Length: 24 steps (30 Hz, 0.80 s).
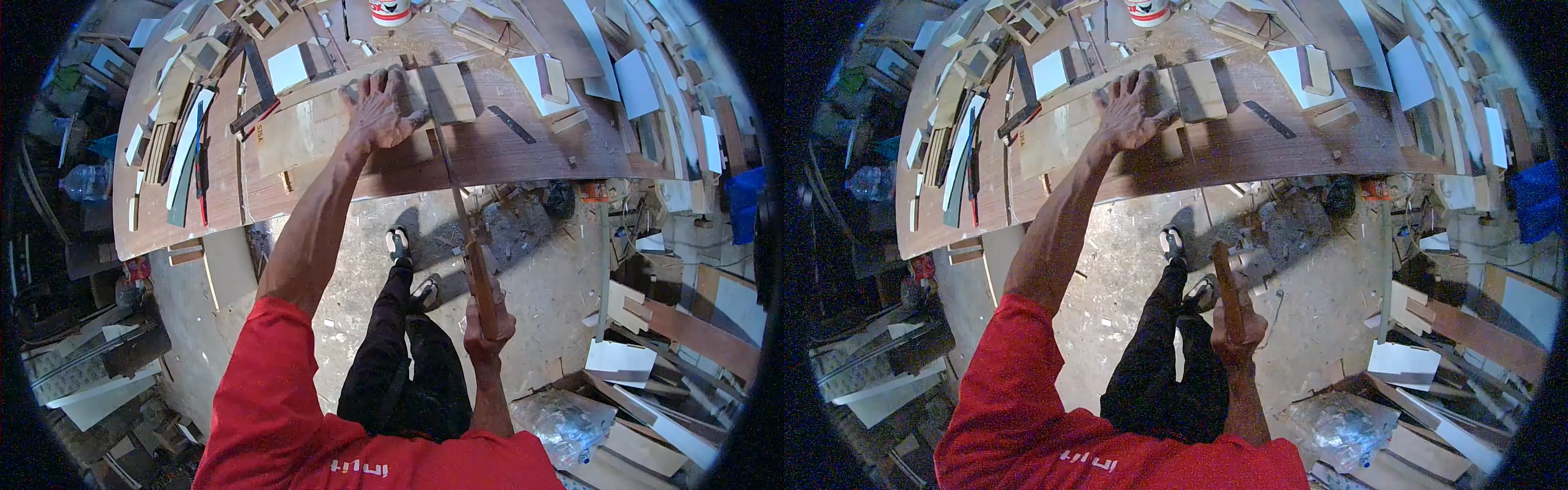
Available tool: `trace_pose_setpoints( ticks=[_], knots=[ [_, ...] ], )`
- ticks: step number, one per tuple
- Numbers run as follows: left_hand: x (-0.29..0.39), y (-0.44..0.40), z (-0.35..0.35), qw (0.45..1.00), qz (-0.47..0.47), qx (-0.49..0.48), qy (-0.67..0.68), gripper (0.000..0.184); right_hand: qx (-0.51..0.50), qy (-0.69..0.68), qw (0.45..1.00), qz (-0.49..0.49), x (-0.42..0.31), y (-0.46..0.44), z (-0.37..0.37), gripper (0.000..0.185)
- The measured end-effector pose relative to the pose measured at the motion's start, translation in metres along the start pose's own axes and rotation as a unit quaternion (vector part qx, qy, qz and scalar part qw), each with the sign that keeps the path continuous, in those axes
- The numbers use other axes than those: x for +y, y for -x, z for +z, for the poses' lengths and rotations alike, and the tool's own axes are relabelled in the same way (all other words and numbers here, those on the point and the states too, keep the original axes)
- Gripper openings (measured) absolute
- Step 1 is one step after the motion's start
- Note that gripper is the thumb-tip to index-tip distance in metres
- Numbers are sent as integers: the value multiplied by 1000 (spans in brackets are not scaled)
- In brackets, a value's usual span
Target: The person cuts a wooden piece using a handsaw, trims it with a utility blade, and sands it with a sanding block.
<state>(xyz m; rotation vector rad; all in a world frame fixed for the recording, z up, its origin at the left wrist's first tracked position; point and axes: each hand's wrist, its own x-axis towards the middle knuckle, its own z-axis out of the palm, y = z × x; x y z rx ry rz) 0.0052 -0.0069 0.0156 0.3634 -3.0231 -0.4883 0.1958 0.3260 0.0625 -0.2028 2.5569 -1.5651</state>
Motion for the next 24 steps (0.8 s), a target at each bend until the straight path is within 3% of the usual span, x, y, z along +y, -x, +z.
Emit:
trace_pose_setpoints(
  ticks=[7, 9, 13, 15, 18, 19, 20, 24],
  knots=[
    [1, 1, 0, 1000, -6, 1, 1, 99, 12, 16, 999, -28, 3, -5, 1, 39],
    [-6, -1, 6, 999, 15, 23, 20, 99, -104, 139, 983, 56, 5, -17, 3, 39],
    [-8, -2, 12, 999, 3, 29, -39, 100, 2, 8, 1000, 13, -8, -8, 2, 37],
    [-6, -4, 11, 999, -17, 4, -47, 99, 50, 39, 991, -115, 1, -6, 4, 46],
    [-1, 0, 5, 1000, 2, 24, -5, 99, 36, 55, 992, -107, 5, -22, 12, 51],
    [-1, 1, 5, 1000, 1, 24, -5, 99, -9, -30, 999, -44, 1, -24, 13, 52],
    [0, 2, 3, 1000, 3, 23, -7, 98, -8, -31, 999, -44, 0, -19, 12, 52],
    [0, 2, 0, 1000, 7, 15, -22, 98, 7, 52, 998, -40, 0, -1, 6, 41]
  ],
)
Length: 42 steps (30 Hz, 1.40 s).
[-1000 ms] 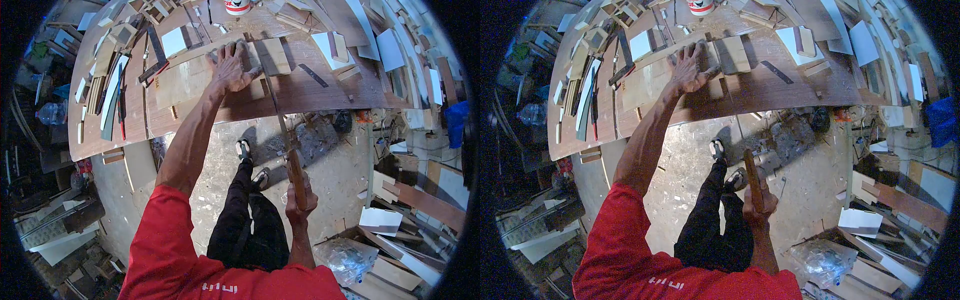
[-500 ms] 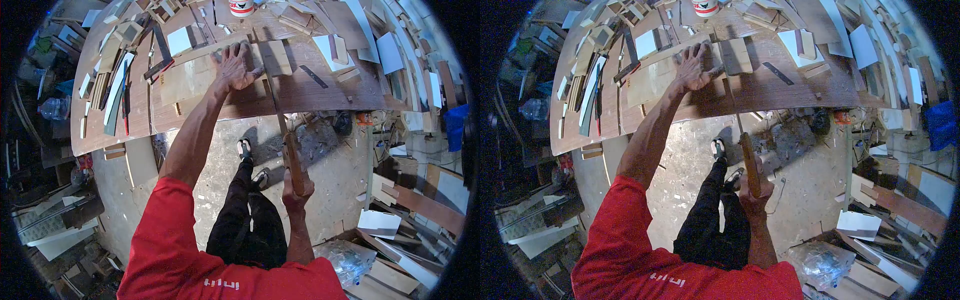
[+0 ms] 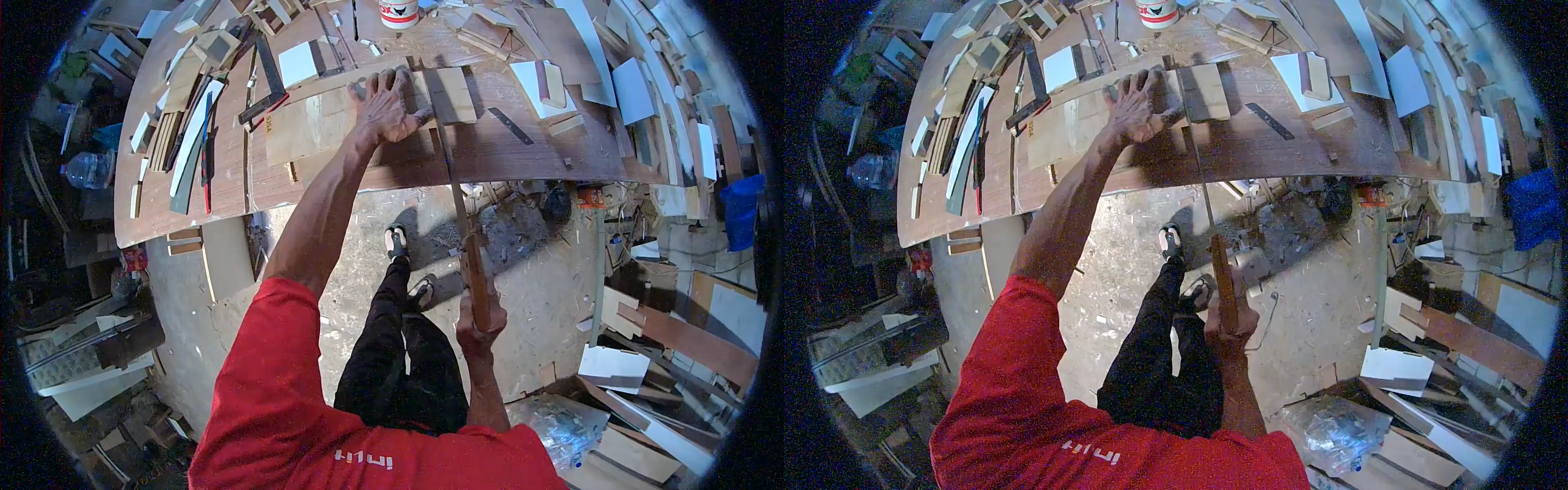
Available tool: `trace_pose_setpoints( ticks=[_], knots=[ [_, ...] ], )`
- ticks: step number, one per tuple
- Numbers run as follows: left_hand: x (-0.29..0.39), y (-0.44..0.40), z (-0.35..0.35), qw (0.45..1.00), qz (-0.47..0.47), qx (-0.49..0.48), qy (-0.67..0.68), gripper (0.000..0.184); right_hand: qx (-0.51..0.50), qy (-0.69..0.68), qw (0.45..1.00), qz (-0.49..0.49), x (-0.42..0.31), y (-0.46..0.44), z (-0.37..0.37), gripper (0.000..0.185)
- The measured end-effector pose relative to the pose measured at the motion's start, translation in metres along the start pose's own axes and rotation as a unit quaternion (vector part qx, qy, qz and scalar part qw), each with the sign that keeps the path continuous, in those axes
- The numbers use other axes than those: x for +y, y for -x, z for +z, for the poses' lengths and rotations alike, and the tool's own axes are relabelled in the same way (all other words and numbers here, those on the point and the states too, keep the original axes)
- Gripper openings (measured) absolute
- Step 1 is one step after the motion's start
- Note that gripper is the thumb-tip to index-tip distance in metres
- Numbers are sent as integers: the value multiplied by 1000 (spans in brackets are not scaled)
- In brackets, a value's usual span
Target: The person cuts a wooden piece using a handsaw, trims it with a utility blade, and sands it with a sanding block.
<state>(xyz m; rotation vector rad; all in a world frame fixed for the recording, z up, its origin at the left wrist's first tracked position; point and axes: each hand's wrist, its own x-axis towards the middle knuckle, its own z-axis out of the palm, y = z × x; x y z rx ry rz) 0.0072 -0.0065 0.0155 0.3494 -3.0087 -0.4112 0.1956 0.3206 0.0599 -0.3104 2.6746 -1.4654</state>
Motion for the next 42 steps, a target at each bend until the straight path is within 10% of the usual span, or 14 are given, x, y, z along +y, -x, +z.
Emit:
trace_pose_setpoints(
  ticks=[8, 18, 20, 21, 42],
  knots=[
    [-5, -4, 7, 1000, 3, 4, -13, 100, -46, -48, 995, 74, -1, -17, 14, 41],
    [-6, -3, 9, 1000, -2, 1, -22, 98, -8, -78, 997, 2, -4, -32, 26, 47],
    [-6, -3, 10, 1000, -1, 13, -21, 97, 80, -1, 988, -135, 11, -10, 25, 49],
    [-4, -2, 9, 1000, 1, 23, -19, 97, 40, -84, 995, -31, -6, 1, 19, 49],
    [-5, -3, 8, 999, -5, -5, -40, 90, 69, -38, 994, -78, -10, -3, 18, 42]
  ],
)
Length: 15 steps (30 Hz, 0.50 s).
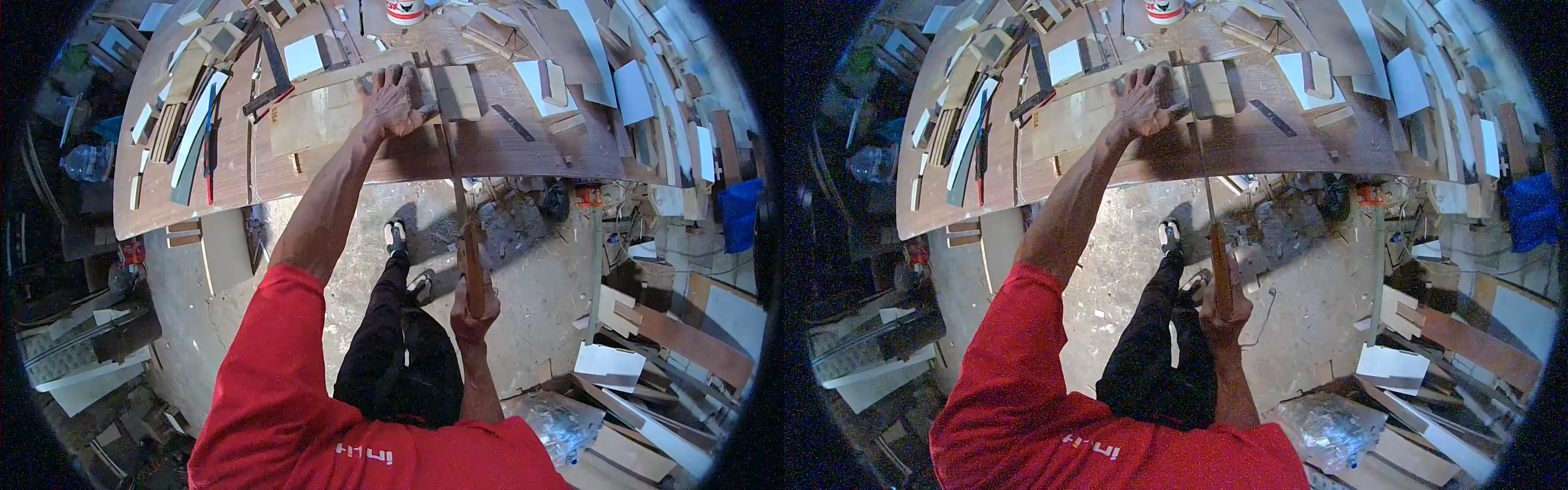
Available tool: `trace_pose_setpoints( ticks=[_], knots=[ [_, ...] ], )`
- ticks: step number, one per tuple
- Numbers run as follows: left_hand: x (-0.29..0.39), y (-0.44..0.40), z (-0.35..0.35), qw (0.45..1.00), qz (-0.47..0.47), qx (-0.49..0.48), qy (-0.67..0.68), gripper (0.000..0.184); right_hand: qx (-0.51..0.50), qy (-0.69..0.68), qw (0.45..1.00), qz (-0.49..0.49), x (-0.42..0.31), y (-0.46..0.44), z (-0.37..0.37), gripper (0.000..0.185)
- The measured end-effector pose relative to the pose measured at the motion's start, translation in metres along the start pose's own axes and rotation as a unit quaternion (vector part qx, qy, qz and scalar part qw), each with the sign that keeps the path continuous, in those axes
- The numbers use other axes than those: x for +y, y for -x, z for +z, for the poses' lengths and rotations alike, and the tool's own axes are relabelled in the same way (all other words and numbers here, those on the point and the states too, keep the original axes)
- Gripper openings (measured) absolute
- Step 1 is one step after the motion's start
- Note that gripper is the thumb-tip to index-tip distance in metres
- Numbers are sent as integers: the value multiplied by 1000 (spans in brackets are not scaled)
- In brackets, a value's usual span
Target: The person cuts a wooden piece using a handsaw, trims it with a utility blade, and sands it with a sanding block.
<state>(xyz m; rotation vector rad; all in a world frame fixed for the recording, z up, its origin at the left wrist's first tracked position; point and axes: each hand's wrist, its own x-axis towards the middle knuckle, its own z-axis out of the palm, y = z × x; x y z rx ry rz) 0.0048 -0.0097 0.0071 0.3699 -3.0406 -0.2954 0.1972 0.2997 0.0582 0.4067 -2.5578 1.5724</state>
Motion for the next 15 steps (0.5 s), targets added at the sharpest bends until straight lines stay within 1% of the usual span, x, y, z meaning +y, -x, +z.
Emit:
trace_pose_setpoints(
  ticks=[1, 2, 3, 4, 5, 6, 8, 9, 10, 12, 13, 14, 15],
  knots=[
    [-1, 2, 3, 1000, -2, -2, 1, 90, -5, -4, 1000, -27, 3, -2, 0, 47],
    [-2, 3, 5, 999, 15, 25, 26, 93, -5, -3, 1000, -26, 6, -5, 4, 47],
    [-1, 2, 4, 997, 32, 54, 51, 96, -31, -5, 999, 23, 6, -17, 10, 48],
    [1, 3, 4, 997, 33, 54, 51, 96, -58, -9, 996, 71, 6, -26, 15, 50],
    [3, 4, 1, 997, 24, 48, 58, 96, -74, -54, 993, 69, 14, -29, 19, 50],
    [3, 3, -2, 997, 16, 44, 63, 97, -71, -56, 993, 70, 16, -23, 19, 50],
    [5, 4, -2, 998, 11, 37, 55, 97, -26, 8, 1000, 9, 8, -5, 9, 41],
    [5, 3, -3, 998, 4, 31, 47, 98, -31, -41, 997, 56, -4, 5, 1, 42],
    [4, 1, -3, 998, 2, 34, 48, 98, -32, -40, 997, 53, -4, 2, 1, 42],
    [0, 0, 7, 995, 25, 57, 83, 99, -63, -32, 987, 142, -4, 2, 0, 41],
    [-6, -6, 18, 994, 26, 58, 84, 99, -32, 19, 998, 48, 5, -11, 11, 39],
    [-16, -12, 34, 995, 53, 68, 55, 96, -32, 18, 998, 47, 8, -20, 13, 39],
    [-20, -13, 36, 993, 82, 77, 24, 93, -44, 6, 999, 26, 9, -27, 14, 46]
  ],
)
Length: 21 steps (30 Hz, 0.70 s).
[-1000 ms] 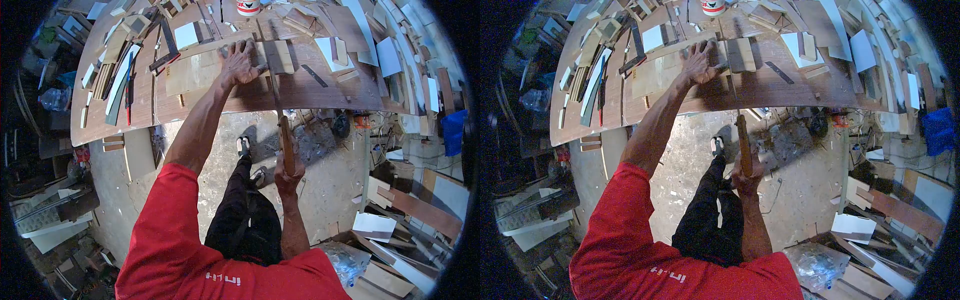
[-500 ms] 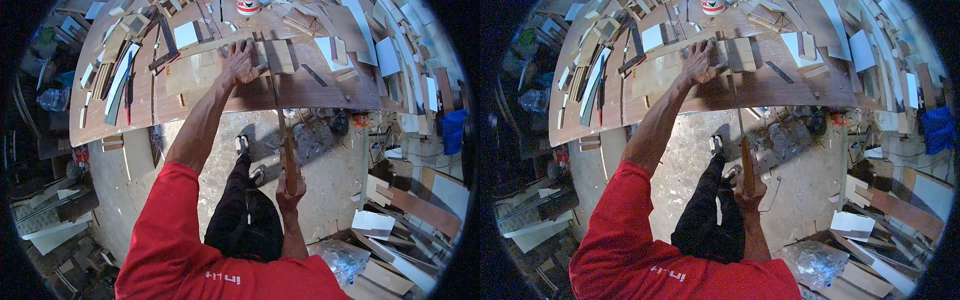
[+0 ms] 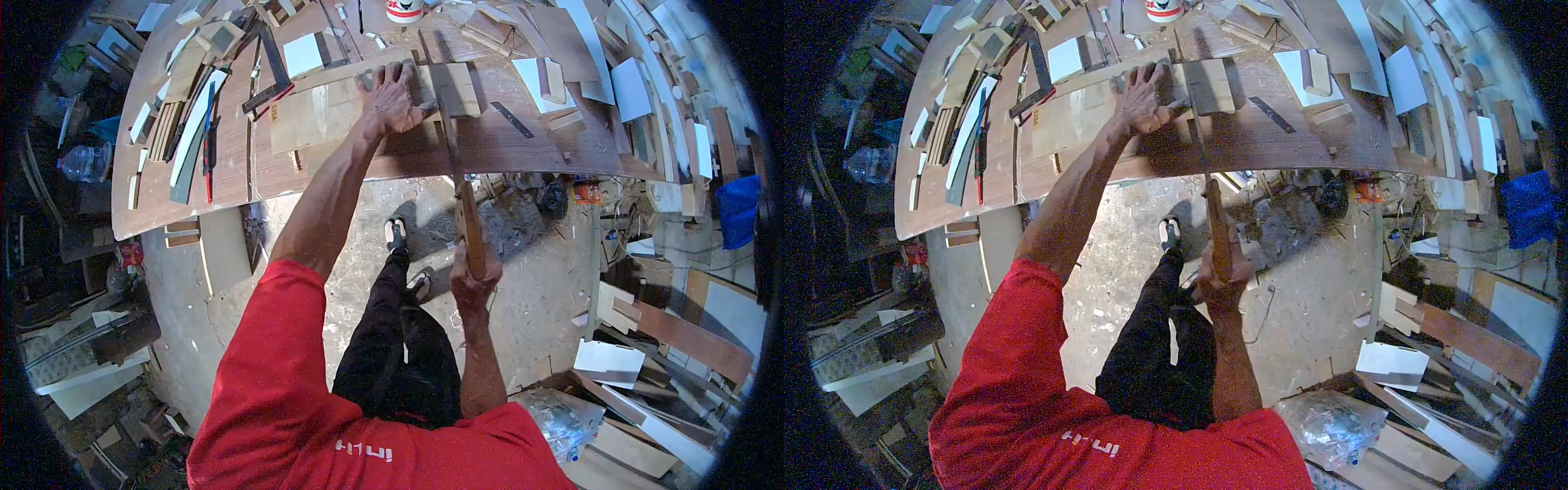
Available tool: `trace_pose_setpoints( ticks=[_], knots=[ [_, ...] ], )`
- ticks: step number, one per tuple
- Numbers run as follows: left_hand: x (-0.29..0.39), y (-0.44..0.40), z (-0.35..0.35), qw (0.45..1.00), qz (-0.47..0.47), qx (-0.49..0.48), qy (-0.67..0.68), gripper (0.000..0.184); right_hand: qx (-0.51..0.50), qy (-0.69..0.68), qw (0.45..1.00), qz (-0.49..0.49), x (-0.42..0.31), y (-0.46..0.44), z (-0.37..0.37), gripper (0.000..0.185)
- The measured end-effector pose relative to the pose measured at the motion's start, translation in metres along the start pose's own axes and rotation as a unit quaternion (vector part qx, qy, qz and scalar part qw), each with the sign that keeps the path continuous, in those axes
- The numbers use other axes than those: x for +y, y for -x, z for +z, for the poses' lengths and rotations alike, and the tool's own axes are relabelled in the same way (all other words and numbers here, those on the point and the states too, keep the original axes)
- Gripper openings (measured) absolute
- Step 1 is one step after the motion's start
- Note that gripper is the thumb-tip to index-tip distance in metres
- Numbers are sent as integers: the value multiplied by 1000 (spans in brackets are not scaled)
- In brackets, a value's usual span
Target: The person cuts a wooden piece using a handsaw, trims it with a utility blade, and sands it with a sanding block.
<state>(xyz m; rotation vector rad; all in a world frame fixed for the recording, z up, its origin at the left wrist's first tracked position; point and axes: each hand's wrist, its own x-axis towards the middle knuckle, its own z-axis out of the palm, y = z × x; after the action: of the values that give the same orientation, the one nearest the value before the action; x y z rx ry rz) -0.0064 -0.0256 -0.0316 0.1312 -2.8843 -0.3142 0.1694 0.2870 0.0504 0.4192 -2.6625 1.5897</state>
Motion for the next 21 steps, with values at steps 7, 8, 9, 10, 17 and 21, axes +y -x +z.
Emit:
trace_pose_setpoints(
  ticks=[7, 8, 9, 10, 17, 21],
  knots=[
    [28, 6, -39, 993, -91, -76, -28, 92, 25, -6, 1000, 15, -2, 26, -16, 38],
    [25, 5, -36, 995, -79, -53, -15, 92, 2, 8, 999, 44, 1, 14, -12, 39],
    [23, 5, -31, 997, -66, -32, -2, 93, -20, 23, 997, 75, 3, 8, -11, 39],
    [23, 5, -27, 997, -65, -33, -3, 93, -45, -10, 990, 131, 4, 9, -9, 39],
    [28, 6, -38, 995, -88, -44, 33, 98, 6, -1, 999, 35, -7, 36, -26, 37],
    [31, 6, -44, 995, -86, -42, 42, 99, -30, 24, 999, 26, 2, 10, -16, 39]
  ],
)
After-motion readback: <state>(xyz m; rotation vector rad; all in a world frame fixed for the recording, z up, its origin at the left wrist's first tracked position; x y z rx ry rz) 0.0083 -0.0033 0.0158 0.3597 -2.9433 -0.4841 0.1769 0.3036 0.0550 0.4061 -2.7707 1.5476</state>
